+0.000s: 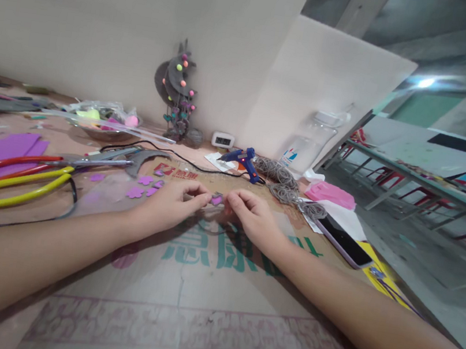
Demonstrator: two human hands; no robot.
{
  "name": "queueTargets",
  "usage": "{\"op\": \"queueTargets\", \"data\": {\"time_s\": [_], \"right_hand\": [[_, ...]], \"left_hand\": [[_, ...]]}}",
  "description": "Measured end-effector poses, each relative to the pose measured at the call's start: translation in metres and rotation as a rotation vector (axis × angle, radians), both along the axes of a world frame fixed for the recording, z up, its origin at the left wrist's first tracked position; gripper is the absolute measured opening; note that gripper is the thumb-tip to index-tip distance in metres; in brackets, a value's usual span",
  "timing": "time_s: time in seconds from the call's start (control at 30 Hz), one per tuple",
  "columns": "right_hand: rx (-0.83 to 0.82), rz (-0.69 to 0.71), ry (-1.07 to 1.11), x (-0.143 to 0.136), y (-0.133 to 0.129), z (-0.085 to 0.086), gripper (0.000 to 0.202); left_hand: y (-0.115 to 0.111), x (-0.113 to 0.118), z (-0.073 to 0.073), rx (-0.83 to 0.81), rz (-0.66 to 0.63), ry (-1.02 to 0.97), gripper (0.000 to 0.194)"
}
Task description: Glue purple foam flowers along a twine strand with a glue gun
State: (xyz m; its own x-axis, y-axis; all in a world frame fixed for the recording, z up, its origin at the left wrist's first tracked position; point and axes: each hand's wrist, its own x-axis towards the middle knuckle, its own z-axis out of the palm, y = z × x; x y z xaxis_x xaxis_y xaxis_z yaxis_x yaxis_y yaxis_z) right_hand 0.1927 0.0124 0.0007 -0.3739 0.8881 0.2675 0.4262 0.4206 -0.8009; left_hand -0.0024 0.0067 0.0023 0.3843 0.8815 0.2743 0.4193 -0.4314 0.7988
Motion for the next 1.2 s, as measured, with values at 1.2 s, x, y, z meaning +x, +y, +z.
{"op": "queueTargets", "data": {"time_s": [1.2], "right_hand": [[0.649, -0.103, -0.379, 0.017, 0.006, 0.004, 0.026]], "left_hand": [[0.005, -0.002, -0.007, -0.035, 0.123, -0.058, 0.026]]}}
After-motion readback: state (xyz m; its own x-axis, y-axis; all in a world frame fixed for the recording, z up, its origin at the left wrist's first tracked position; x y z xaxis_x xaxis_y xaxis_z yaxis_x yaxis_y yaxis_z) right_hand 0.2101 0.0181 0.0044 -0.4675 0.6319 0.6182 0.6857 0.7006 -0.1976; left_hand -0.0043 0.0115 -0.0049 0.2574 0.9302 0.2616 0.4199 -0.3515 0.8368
